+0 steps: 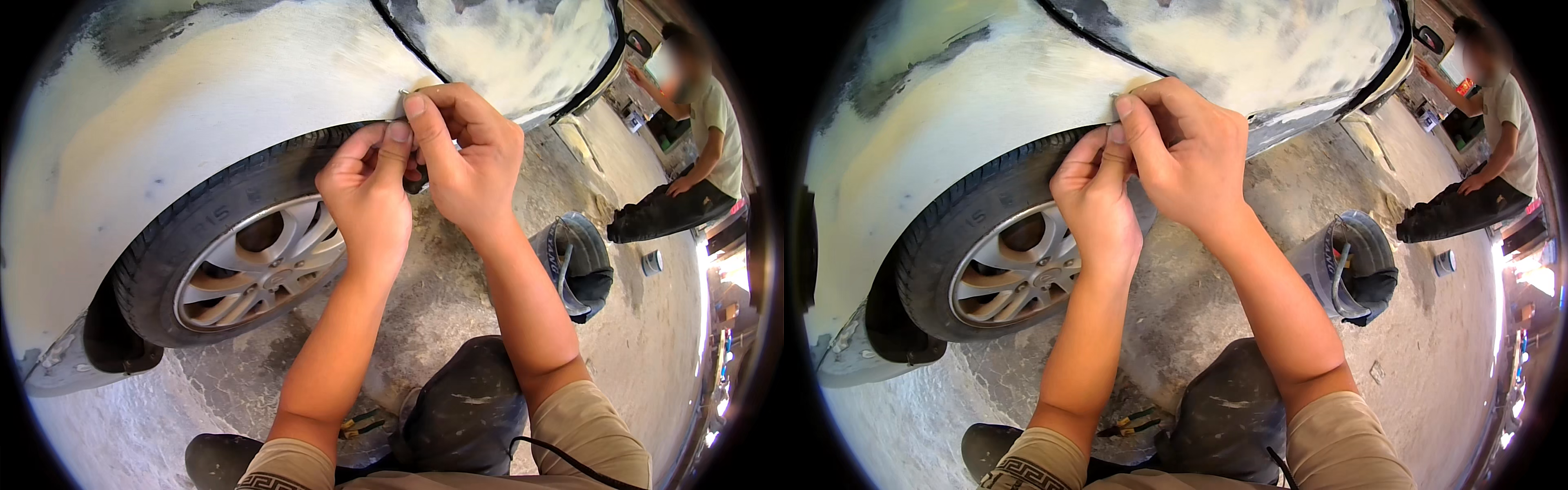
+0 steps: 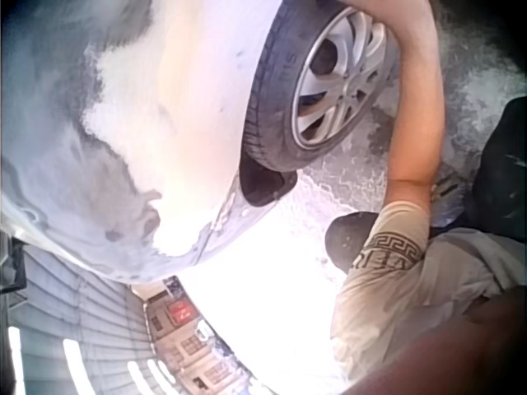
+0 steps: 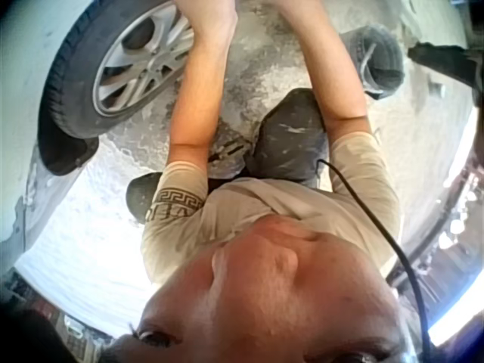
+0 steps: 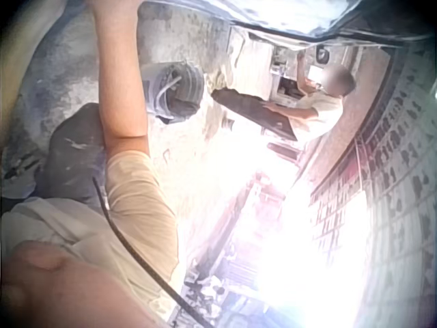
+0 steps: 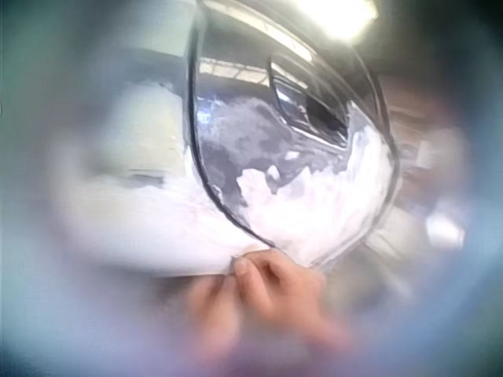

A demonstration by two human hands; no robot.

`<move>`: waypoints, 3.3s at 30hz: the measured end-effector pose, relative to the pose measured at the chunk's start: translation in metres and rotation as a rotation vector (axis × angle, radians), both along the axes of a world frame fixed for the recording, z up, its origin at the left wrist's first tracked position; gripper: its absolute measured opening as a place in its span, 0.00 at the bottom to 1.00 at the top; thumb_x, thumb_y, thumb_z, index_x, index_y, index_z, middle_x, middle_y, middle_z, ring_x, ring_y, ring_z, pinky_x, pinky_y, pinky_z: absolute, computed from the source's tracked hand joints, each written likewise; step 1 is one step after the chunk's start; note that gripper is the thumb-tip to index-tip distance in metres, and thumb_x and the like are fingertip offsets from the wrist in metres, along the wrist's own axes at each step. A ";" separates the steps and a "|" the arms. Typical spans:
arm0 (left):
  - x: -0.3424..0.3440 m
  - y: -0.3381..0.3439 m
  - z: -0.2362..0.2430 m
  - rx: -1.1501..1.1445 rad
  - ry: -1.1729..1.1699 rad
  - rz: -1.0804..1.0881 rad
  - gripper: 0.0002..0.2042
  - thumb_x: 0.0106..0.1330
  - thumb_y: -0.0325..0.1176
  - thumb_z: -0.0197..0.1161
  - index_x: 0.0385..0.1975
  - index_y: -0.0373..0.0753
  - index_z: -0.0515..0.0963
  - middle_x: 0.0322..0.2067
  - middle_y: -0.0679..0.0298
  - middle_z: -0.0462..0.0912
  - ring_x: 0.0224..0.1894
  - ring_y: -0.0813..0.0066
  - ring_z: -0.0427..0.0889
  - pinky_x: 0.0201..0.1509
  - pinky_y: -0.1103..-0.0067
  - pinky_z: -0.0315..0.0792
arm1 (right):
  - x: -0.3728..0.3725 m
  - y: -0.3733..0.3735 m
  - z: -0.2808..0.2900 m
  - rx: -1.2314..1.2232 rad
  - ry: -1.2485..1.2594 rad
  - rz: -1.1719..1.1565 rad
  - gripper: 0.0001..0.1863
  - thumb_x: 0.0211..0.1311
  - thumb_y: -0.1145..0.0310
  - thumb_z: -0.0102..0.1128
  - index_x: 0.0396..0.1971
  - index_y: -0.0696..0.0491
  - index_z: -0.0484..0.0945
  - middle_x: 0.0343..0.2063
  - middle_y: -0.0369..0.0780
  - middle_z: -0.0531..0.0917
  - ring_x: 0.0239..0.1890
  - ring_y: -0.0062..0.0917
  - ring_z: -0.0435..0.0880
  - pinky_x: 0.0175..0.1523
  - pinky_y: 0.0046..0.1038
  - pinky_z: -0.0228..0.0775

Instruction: The person uses pliers to remove a small metal pin from a car's side mirror and then from the rear wheel area. They then walk to the front of the car and use their hands to press and adjust a section of the front bumper near the wheel arch.

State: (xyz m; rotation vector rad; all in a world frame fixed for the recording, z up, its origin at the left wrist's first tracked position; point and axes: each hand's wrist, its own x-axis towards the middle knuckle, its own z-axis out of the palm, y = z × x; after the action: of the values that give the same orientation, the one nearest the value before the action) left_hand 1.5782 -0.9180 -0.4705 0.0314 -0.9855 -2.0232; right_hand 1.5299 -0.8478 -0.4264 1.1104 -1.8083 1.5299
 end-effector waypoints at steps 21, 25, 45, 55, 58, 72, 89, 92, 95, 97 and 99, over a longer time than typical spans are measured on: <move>-0.018 0.011 -0.009 0.021 0.003 -0.022 0.10 0.71 0.31 0.68 0.32 0.29 0.83 0.22 0.68 0.81 0.24 0.85 0.73 0.28 0.85 0.67 | -0.015 0.011 -0.011 -0.004 -0.066 -0.024 0.09 0.66 0.66 0.66 0.30 0.57 0.84 0.18 0.39 0.86 0.19 0.18 0.84 0.27 0.22 0.74; -0.025 0.014 -0.013 0.038 0.009 -0.050 0.10 0.71 0.31 0.68 0.32 0.28 0.83 0.23 0.69 0.81 0.24 0.85 0.73 0.28 0.84 0.67 | -0.018 0.014 -0.015 -0.008 -0.107 -0.032 0.10 0.67 0.66 0.66 0.31 0.58 0.84 0.18 0.38 0.86 0.19 0.18 0.84 0.27 0.22 0.74; -0.047 0.026 -0.030 -0.015 -0.058 -0.073 0.08 0.71 0.29 0.67 0.32 0.29 0.84 0.25 0.67 0.85 0.25 0.86 0.78 0.28 0.84 0.72 | -0.039 0.029 -0.034 -0.047 -0.136 -0.092 0.10 0.67 0.67 0.66 0.31 0.60 0.83 0.18 0.37 0.85 0.19 0.14 0.79 0.26 0.21 0.71; -0.057 0.033 -0.038 -0.004 -0.071 -0.091 0.08 0.71 0.28 0.66 0.31 0.29 0.83 0.24 0.68 0.84 0.25 0.86 0.77 0.27 0.84 0.73 | -0.046 0.036 -0.043 -0.054 -0.224 -0.101 0.10 0.67 0.67 0.65 0.31 0.60 0.83 0.16 0.35 0.82 0.18 0.13 0.76 0.26 0.20 0.69; -0.058 0.036 -0.038 0.000 -0.082 -0.090 0.08 0.71 0.28 0.66 0.31 0.29 0.83 0.24 0.68 0.84 0.24 0.86 0.77 0.27 0.84 0.73 | -0.050 0.039 -0.047 -0.055 -0.212 -0.111 0.11 0.68 0.67 0.65 0.31 0.60 0.83 0.16 0.35 0.82 0.19 0.12 0.76 0.26 0.20 0.68; -0.072 0.044 -0.053 -0.084 -0.140 -0.055 0.08 0.71 0.28 0.66 0.33 0.28 0.84 0.24 0.67 0.83 0.24 0.85 0.76 0.26 0.83 0.71 | -0.062 0.047 -0.063 -0.079 -0.267 -0.100 0.11 0.69 0.67 0.64 0.31 0.61 0.83 0.17 0.34 0.82 0.18 0.12 0.75 0.24 0.20 0.68; -0.095 0.056 -0.081 -0.164 -0.232 -0.028 0.09 0.70 0.27 0.66 0.33 0.26 0.84 0.24 0.67 0.84 0.23 0.85 0.75 0.25 0.83 0.70 | -0.084 0.062 -0.094 -0.124 -0.378 -0.070 0.13 0.72 0.66 0.62 0.30 0.61 0.81 0.17 0.33 0.79 0.19 0.13 0.74 0.23 0.22 0.69; -0.100 0.060 -0.087 -0.183 -0.230 -0.008 0.09 0.70 0.28 0.66 0.33 0.26 0.84 0.23 0.67 0.84 0.23 0.85 0.75 0.25 0.82 0.70 | -0.087 0.065 -0.101 -0.165 -0.416 -0.045 0.13 0.73 0.66 0.61 0.31 0.61 0.81 0.17 0.34 0.79 0.19 0.14 0.74 0.24 0.21 0.69; -0.106 0.061 -0.094 -0.206 -0.256 -0.006 0.09 0.70 0.28 0.66 0.33 0.26 0.84 0.24 0.66 0.84 0.23 0.85 0.75 0.25 0.82 0.70 | -0.089 0.066 -0.105 -0.179 -0.465 -0.067 0.13 0.73 0.66 0.61 0.31 0.61 0.80 0.17 0.34 0.78 0.19 0.14 0.74 0.24 0.22 0.69; -0.106 0.061 -0.097 -0.251 -0.317 -0.006 0.09 0.70 0.28 0.66 0.33 0.26 0.84 0.24 0.66 0.84 0.23 0.85 0.75 0.25 0.82 0.70 | -0.090 0.067 -0.114 -0.197 -0.499 -0.073 0.13 0.73 0.67 0.61 0.30 0.61 0.80 0.17 0.34 0.78 0.19 0.15 0.74 0.24 0.22 0.69; -0.099 0.061 -0.099 -0.291 -0.348 -0.050 0.09 0.70 0.29 0.66 0.33 0.27 0.84 0.24 0.67 0.83 0.24 0.85 0.76 0.26 0.82 0.70 | -0.084 0.070 -0.117 -0.198 -0.552 -0.084 0.13 0.72 0.67 0.61 0.30 0.61 0.79 0.17 0.34 0.78 0.19 0.15 0.74 0.24 0.22 0.68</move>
State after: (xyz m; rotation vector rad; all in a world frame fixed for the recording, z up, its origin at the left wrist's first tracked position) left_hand 1.4792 -0.8574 -0.5693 0.2096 -1.5058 -1.9362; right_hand 1.4457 -0.7775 -0.5438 0.5384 -1.9486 2.0506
